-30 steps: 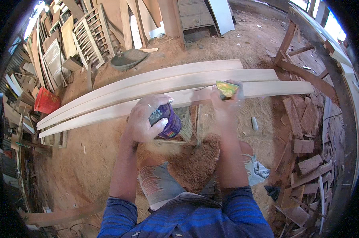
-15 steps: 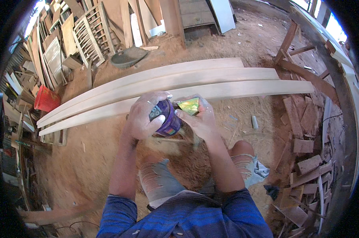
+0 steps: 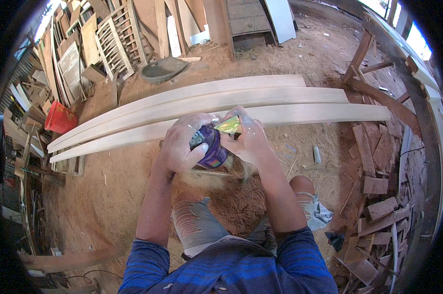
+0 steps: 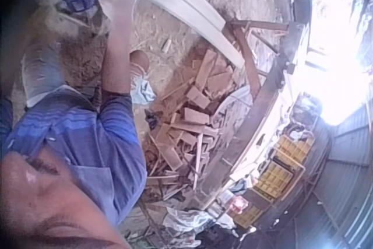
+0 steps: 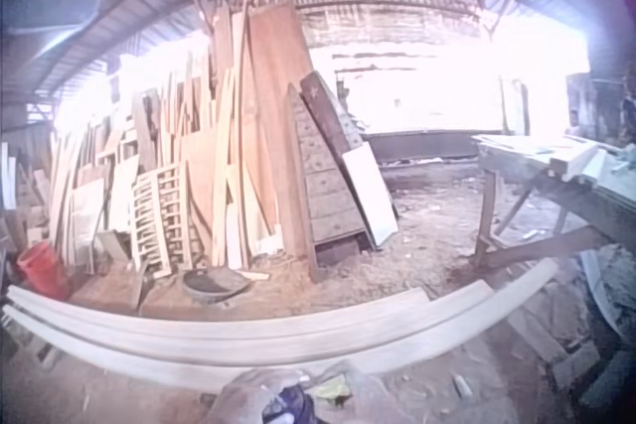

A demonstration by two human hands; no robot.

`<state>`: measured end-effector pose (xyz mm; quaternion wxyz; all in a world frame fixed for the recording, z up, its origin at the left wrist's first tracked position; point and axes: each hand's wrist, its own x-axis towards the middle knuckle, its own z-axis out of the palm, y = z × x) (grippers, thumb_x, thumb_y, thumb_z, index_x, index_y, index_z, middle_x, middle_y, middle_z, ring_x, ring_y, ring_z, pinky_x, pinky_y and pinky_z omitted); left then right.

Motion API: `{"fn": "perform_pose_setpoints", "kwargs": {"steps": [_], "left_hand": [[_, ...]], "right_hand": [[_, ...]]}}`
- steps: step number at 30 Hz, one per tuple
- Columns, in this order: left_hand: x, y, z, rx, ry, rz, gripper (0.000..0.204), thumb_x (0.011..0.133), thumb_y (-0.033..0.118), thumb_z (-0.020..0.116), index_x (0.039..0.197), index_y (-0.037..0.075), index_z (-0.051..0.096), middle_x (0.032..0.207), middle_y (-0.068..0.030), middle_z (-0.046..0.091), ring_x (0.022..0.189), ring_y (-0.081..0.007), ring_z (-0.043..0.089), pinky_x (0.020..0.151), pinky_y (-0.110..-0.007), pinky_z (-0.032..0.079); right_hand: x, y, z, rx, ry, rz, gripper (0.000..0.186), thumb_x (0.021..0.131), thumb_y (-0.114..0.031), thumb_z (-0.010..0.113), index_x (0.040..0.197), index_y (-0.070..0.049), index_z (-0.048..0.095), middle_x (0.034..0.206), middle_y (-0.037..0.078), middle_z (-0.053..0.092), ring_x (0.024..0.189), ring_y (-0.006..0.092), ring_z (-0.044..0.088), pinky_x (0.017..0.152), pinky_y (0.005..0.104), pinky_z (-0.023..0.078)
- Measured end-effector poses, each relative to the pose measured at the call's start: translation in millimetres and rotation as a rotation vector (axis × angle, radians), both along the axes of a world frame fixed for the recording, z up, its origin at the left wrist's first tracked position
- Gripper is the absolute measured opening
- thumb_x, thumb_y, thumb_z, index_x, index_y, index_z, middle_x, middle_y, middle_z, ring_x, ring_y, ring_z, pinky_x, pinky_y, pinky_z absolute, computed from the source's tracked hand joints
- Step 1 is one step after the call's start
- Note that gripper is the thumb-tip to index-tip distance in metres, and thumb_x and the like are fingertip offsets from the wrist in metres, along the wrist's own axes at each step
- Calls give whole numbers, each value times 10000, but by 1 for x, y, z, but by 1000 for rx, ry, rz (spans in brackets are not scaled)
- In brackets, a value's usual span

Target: The person wipes a staining cloth into a container of dark liquid, then applies it to several long wooden boards.

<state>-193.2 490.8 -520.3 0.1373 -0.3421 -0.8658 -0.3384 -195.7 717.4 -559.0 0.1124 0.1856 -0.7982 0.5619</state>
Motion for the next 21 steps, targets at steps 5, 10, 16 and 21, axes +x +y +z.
{"fn": "perform_pose_setpoints", "kwargs": {"steps": [5, 10, 16, 21], "left_hand": [[1, 2, 6, 3, -39, -4, 646, 690, 257, 651, 1278, -11, 658, 1333, -220, 694, 1262, -425, 644, 1138, -500, 474], [-2, 2, 5, -11, -4, -1, 624, 710, 250, 637, 1280, -3, 664, 1316, -229, 696, 1249, -425, 650, 1130, -494, 479], [-1, 3, -3, 37, -2, 39, 572, 741, 238, 627, 1268, 20, 676, 1284, -205, 701, 1223, -414, 642, 1096, -502, 482], [0, 11, -2, 64, 10, 67, 540, 744, 204, 604, 1239, 5, 685, 1253, -222, 710, 1213, -426, 646, 1106, -510, 476]], "right_hand": [[-3, -5, -2, -70, -38, -94, 293, 851, -64, 795, 1077, -33, 611, 948, 62, 733, 872, 118, 696, 787, 310, 571], [-12, 23, -12, -74, -20, -325, 334, 843, -159, 796, 1097, -55, 605, 926, 115, 736, 822, 249, 731, 768, 383, 581], [31, 21, -19, -241, -119, -37, 418, 957, -226, 810, 1245, -68, 552, 1007, 53, 681, 753, 178, 662, 683, 334, 560], [59, 6, -23, -567, -632, 269, 414, 998, -138, 774, 1284, -100, 479, 865, -22, 572, 648, 55, 548, 529, 222, 443]]}}
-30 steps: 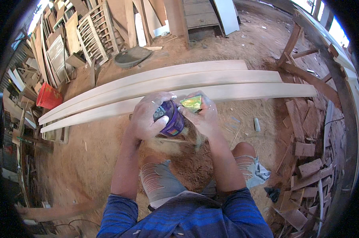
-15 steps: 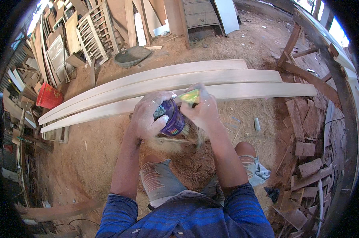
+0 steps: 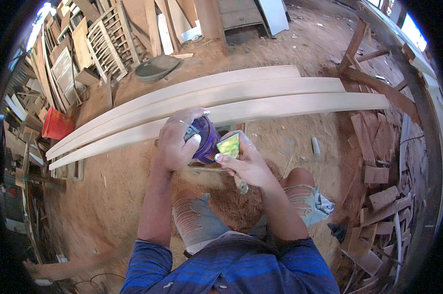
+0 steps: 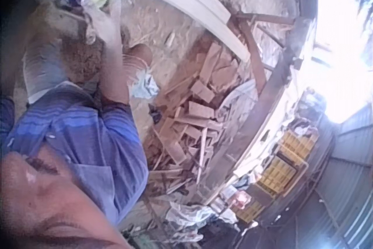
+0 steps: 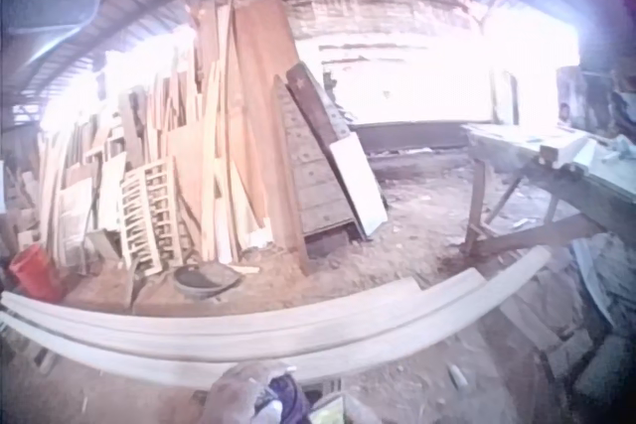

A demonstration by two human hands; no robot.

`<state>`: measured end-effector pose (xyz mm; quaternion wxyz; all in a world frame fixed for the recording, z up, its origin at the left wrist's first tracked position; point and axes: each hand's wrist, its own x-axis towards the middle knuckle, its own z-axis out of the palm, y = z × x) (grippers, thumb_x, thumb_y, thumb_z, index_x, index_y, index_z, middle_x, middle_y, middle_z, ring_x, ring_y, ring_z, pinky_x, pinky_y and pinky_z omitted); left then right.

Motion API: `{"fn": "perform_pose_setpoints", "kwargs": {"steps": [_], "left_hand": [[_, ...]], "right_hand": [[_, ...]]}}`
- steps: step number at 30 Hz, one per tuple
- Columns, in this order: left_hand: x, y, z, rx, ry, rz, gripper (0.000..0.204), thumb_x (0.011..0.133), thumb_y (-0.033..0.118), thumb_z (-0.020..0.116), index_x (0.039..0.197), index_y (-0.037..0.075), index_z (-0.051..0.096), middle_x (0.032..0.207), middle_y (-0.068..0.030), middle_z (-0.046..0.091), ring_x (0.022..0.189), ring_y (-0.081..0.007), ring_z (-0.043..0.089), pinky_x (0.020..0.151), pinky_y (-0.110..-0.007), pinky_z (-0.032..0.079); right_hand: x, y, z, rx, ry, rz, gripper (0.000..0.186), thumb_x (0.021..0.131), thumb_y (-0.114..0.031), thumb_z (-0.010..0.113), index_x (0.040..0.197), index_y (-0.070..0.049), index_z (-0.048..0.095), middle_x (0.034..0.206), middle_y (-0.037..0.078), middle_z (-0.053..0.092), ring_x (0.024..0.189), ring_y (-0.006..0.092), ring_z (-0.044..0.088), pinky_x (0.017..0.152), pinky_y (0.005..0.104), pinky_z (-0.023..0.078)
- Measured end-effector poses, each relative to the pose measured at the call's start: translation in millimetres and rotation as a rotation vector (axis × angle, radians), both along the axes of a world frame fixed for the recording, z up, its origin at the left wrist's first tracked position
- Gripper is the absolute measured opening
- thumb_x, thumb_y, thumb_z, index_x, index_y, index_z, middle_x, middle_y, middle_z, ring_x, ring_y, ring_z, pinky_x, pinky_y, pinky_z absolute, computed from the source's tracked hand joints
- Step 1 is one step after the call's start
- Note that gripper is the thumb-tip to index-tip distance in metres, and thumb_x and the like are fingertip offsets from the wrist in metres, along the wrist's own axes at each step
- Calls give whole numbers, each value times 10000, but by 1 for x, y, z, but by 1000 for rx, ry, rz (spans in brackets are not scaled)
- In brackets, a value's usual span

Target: The person wipes a staining cloth into a container of dark liquid, then applies it to several long wooden boards.

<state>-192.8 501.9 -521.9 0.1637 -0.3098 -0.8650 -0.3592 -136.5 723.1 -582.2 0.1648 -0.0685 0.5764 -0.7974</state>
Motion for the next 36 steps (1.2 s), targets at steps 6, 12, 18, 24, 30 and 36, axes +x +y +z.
{"fn": "perform_pose_setpoints", "kwargs": {"steps": [6, 12, 18, 24, 30, 36], "left_hand": [[1, -2, 2, -25, -9, -6, 570, 750, 180, 577, 1276, -20, 670, 1293, -261, 701, 1234, -450, 650, 1129, -500, 473], [0, -1, 2, -64, -12, 22, 577, 752, 180, 580, 1287, -22, 661, 1303, -261, 695, 1234, -450, 648, 1126, -504, 473], [0, 0, -2, -58, 25, 59, 523, 757, 194, 601, 1237, 0, 673, 1275, -209, 702, 1217, -431, 632, 1112, -517, 468], [3, 5, 0, -121, 66, 112, 513, 772, 183, 605, 1257, 26, 673, 1265, -188, 697, 1215, -408, 623, 1109, -520, 468], [1, 6, -4, -130, 88, 111, 531, 778, 181, 609, 1283, 26, 664, 1279, -185, 688, 1216, -403, 614, 1116, -517, 461], [1, 8, 0, -118, 93, 109, 556, 770, 186, 617, 1298, 19, 662, 1295, -190, 684, 1230, -402, 611, 1121, -520, 458]], "right_hand": [[3, -18, -9, -47, -10, 28, 358, 1012, -141, 760, 1216, -108, 468, 813, -4, 597, 579, 88, 610, 474, 237, 489], [4, -28, -20, -96, 22, 15, 323, 1024, -177, 748, 1163, -93, 469, 807, -5, 587, 525, 84, 580, 445, 254, 490], [-4, -36, -40, -305, 34, -30, 270, 1051, -174, 706, 1166, -112, 470, 805, 23, 600, 525, 95, 552, 421, 250, 441], [-8, -38, -38, -414, 68, 3, 218, 1090, -215, 613, 1189, -91, 464, 709, 79, 569, 460, 140, 514, 396, 255, 419], [-3, -39, -32, -459, -27, -7, 228, 1085, -207, 644, 1160, -108, 452, 750, 53, 582, 454, 122, 507, 379, 252, 419], [-14, -32, -33, -309, 154, -34, 243, 1095, -234, 630, 1167, -104, 438, 776, 40, 576, 477, 109, 515, 388, 245, 433]]}}
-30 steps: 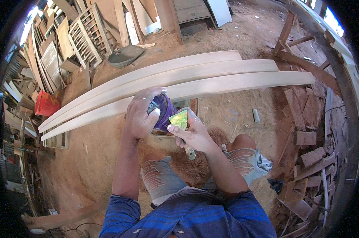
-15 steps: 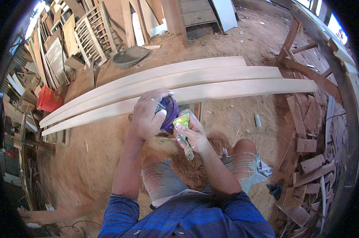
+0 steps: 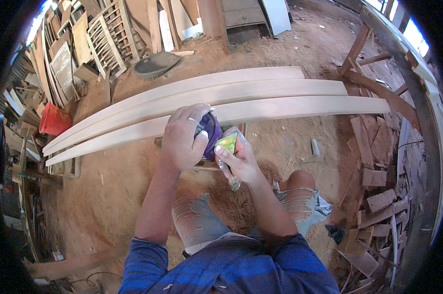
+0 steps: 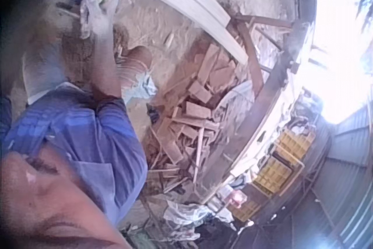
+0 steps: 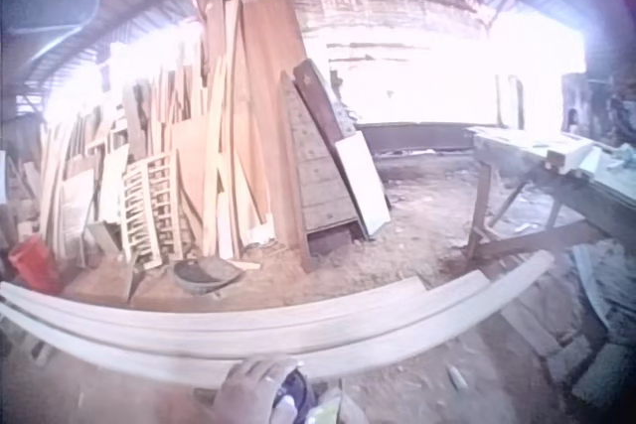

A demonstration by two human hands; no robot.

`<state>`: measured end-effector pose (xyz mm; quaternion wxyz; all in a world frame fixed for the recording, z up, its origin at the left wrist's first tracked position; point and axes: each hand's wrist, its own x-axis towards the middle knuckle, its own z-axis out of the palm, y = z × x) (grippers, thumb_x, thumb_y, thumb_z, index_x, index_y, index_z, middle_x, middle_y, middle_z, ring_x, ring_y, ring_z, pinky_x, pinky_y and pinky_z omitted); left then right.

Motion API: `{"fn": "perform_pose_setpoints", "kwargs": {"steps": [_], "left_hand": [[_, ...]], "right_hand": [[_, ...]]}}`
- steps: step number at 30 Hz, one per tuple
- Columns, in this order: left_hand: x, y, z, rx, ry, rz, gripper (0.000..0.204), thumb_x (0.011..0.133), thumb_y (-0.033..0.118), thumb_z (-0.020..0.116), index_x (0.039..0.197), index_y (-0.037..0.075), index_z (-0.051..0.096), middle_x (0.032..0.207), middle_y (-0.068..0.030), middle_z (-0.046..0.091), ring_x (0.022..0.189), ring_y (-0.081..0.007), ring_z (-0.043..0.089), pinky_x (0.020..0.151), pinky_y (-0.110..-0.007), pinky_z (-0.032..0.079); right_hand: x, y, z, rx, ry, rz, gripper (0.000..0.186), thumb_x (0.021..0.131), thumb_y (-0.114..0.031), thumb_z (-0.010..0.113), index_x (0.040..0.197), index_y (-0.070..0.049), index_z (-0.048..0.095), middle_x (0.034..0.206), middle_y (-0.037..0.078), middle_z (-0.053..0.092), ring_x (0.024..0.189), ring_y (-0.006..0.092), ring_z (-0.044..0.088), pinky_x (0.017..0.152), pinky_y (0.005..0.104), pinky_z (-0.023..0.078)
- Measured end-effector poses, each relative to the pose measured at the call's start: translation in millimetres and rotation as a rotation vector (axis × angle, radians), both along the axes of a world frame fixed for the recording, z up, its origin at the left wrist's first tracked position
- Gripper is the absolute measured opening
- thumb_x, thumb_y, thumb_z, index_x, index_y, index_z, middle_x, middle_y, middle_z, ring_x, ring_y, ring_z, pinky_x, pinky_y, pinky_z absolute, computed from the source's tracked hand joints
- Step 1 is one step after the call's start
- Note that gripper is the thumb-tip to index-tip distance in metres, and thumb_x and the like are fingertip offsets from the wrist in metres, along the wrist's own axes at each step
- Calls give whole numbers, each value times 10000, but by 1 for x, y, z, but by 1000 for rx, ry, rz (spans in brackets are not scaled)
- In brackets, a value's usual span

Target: The person wipes a staining cloth into a container of dark liquid, then applies it to several long wooden boards.

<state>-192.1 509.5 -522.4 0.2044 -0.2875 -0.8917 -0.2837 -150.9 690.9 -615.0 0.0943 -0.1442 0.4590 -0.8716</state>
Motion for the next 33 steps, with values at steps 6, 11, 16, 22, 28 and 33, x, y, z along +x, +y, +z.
{"fn": "perform_pose_setpoints", "kwargs": {"steps": [6, 11, 16, 22, 28, 33], "left_hand": [[0, -5, -1, 37, -21, -47, 543, 751, 119, 560, 1262, -33, 663, 1303, -238, 696, 1228, -434, 632, 1131, -501, 463], [-1, -1, -2, 63, -34, 3, 528, 750, 74, 538, 1251, -29, 671, 1278, -232, 712, 1214, -428, 651, 1127, -498, 471], [-1, -1, -1, 54, -41, -12, 519, 749, 78, 537, 1240, -28, 671, 1283, -233, 709, 1230, -427, 642, 1133, -497, 464], [0, -2, 3, 3, -18, 4, 527, 753, 76, 530, 1252, -36, 659, 1300, -243, 694, 1245, -435, 628, 1130, -506, 461], [2, -11, -2, 135, -20, -29, 534, 776, 61, 519, 1287, -40, 635, 1325, -248, 671, 1221, -450, 623, 1127, -506, 461], [1, 1, -1, 122, -42, 17, 523, 790, 61, 517, 1292, -30, 636, 1306, -246, 671, 1230, -448, 615, 1127, -515, 458]], "right_hand": [[11, 6, 17, 261, -120, -31, 239, 1101, -231, 607, 1196, -98, 432, 780, 42, 566, 509, 118, 540, 433, 262, 456], [21, -2, -3, -254, -326, 9, 170, 1087, -161, 614, 1205, -55, 551, 846, 83, 652, 577, 178, 637, 497, 320, 521], [13, -11, -30, -296, -317, 6, 184, 1083, -174, 643, 1208, -42, 613, 921, 108, 717, 657, 196, 698, 569, 314, 567], [11, -19, -26, -332, -240, -26, 198, 1078, -190, 660, 1190, -29, 626, 933, 101, 729, 699, 182, 729, 578, 287, 574], [16, -4, 39, 165, -181, -152, 233, 1074, -235, 679, 1123, -7, 667, 852, 94, 736, 632, 154, 717, 512, 256, 540], [19, 12, 52, 330, -173, -170, 274, 1077, -267, 678, 1128, 2, 660, 834, 94, 729, 611, 137, 700, 503, 252, 528]]}}
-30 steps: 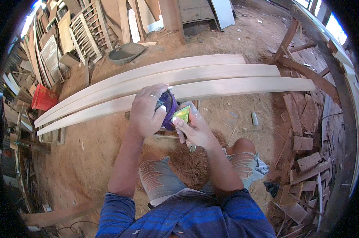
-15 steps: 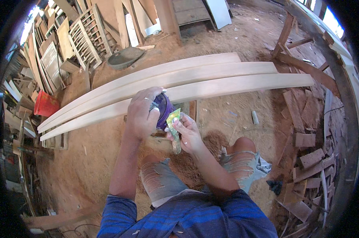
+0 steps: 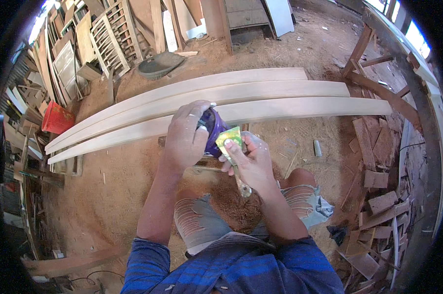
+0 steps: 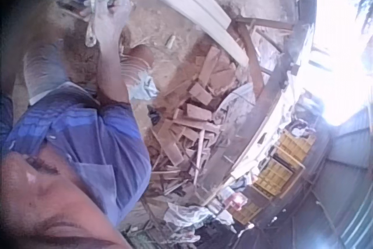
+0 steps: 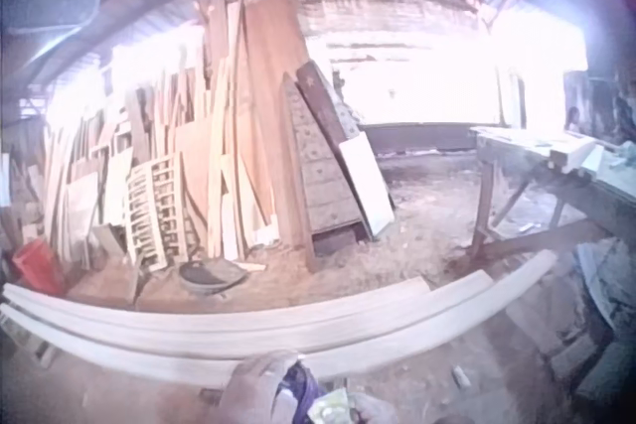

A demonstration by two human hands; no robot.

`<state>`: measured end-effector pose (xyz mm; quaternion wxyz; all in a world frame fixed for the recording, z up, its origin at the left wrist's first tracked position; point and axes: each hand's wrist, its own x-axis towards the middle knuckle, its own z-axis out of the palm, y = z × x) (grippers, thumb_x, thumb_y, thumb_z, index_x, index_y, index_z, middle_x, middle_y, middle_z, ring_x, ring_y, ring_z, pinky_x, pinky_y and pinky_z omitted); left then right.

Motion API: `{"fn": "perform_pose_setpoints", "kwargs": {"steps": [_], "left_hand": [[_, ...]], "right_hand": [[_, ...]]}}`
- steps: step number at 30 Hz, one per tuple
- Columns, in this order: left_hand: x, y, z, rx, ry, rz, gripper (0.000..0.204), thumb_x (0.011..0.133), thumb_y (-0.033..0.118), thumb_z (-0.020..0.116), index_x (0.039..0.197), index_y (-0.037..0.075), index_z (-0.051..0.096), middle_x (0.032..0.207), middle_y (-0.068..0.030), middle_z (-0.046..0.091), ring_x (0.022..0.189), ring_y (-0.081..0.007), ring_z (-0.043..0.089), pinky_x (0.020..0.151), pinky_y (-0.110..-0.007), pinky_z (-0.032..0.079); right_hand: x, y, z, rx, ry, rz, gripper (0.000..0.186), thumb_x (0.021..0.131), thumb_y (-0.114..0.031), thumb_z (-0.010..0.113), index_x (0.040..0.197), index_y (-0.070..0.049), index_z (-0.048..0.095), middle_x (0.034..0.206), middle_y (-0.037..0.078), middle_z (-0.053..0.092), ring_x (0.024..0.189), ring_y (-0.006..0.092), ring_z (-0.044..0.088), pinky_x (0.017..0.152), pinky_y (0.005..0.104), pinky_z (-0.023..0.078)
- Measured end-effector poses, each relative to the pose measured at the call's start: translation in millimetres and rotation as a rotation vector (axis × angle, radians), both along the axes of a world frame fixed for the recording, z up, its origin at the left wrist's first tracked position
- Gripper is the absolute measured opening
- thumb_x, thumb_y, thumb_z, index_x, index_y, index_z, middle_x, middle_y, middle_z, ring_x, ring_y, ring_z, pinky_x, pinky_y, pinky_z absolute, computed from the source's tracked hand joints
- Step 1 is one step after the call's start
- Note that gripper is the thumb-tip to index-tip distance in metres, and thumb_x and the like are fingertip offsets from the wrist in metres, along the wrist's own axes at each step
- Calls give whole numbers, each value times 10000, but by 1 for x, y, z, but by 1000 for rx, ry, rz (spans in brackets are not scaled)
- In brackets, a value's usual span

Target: The person wipes a staining cloth into a container of dark liquid, then applies it to several long wooden boards.

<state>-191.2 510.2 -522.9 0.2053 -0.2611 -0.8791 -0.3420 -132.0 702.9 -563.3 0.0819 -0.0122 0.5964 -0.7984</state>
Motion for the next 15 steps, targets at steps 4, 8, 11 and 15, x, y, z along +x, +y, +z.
{"fn": "perform_pose_setpoints", "kwargs": {"steps": [4, 8, 11, 15], "left_hand": [[1, 13, 0, -91, 11, 29, 507, 796, 81, 536, 1283, -7, 645, 1311, -222, 674, 1236, -443, 604, 1124, -536, 453], [1, 20, 1, -144, 6, 31, 512, 801, 98, 545, 1291, -7, 651, 1326, -213, 672, 1239, -434, 604, 1126, -530, 457], [1, 27, 0, -166, 18, 33, 510, 805, 106, 547, 1290, -7, 655, 1329, -209, 671, 1234, -427, 606, 1122, -529, 460], [2, 26, -3, -178, 4, 46, 534, 794, 143, 584, 1305, 4, 658, 1322, -181, 670, 1232, -394, 604, 1104, -516, 467]], "right_hand": [[7, 9, 12, 68, -25, -71, 284, 1075, -268, 680, 1084, 15, 662, 799, 91, 717, 580, 131, 684, 491, 251, 517], [14, 16, 28, 179, -32, -104, 252, 1079, -242, 665, 1074, 10, 662, 781, 75, 705, 559, 123, 674, 472, 248, 506], [15, 20, 47, 306, -33, -111, 220, 1074, -205, 651, 1056, 14, 657, 771, 74, 703, 554, 120, 675, 464, 252, 509], [14, 17, 67, 484, -92, -104, 195, 1049, -144, 644, 996, 43, 640, 753, 104, 702, 580, 142, 707, 485, 285, 551]]}}
